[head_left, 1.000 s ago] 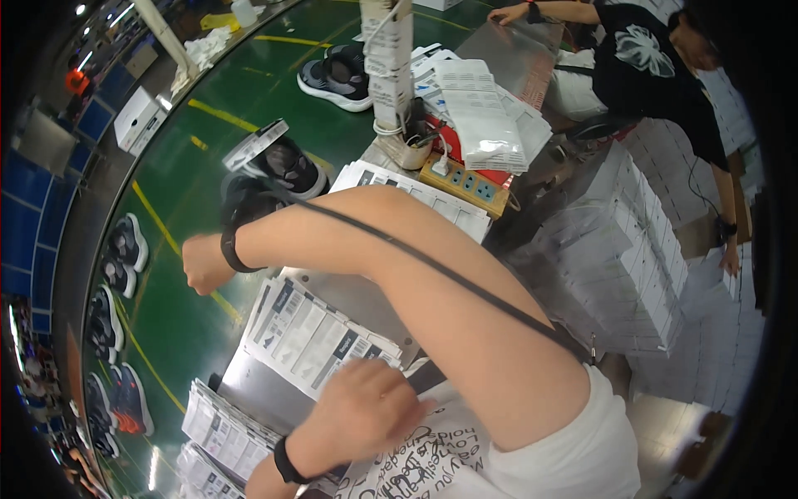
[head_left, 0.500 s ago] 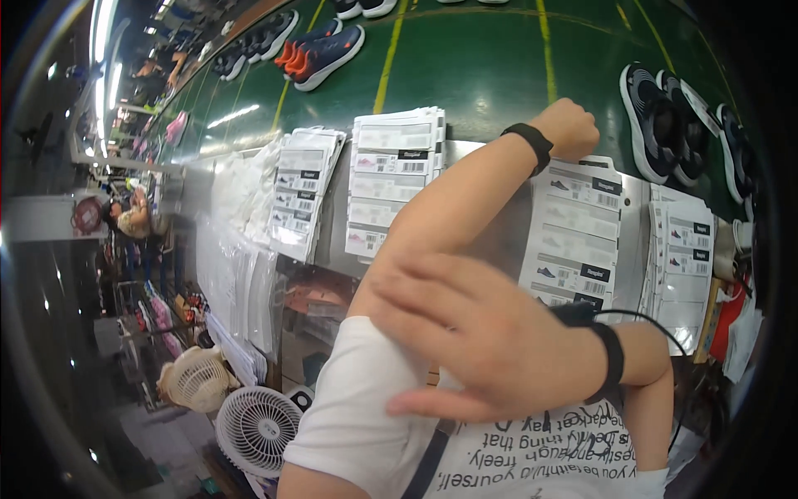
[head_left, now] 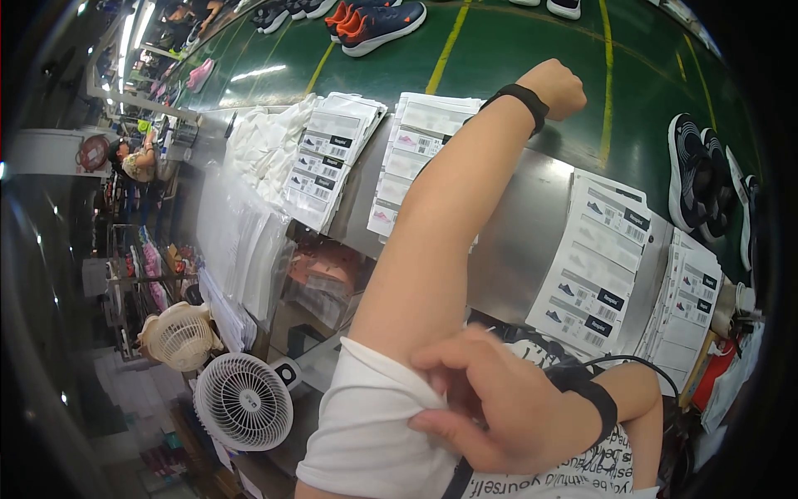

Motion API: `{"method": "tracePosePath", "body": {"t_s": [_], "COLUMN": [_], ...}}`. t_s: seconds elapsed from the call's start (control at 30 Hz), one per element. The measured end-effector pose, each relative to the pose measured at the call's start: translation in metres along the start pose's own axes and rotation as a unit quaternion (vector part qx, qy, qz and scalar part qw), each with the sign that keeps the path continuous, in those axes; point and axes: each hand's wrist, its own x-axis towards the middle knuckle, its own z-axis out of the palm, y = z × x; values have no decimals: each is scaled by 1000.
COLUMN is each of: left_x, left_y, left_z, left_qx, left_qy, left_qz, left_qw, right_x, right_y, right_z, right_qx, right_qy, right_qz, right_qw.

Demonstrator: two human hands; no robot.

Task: Check shoe quality and match with corresponding labels.

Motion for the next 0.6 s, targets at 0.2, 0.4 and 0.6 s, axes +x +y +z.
{"method": "tracePosePath", "body": {"t_s": [0.2,0.4,0.6], "left_x": [-2,0,7], "left_y": [7,6,-35], "left_z": [7,15,9], "left_qx": [-77,-74,-120], "left_qy": [-31,-10,-67], "left_qz": [-52,-72,-5], "left_qw": [995,995,991], "right_x": [-8,-13,-25], "right_y": [-14,-4,-9], "right_z": [-9,24,5], "right_qx": [93,146,139], "right_qy": [-384,-116,-230], "right_qz": [-5,-286,-275], "right_qw": [919,940,923]}}
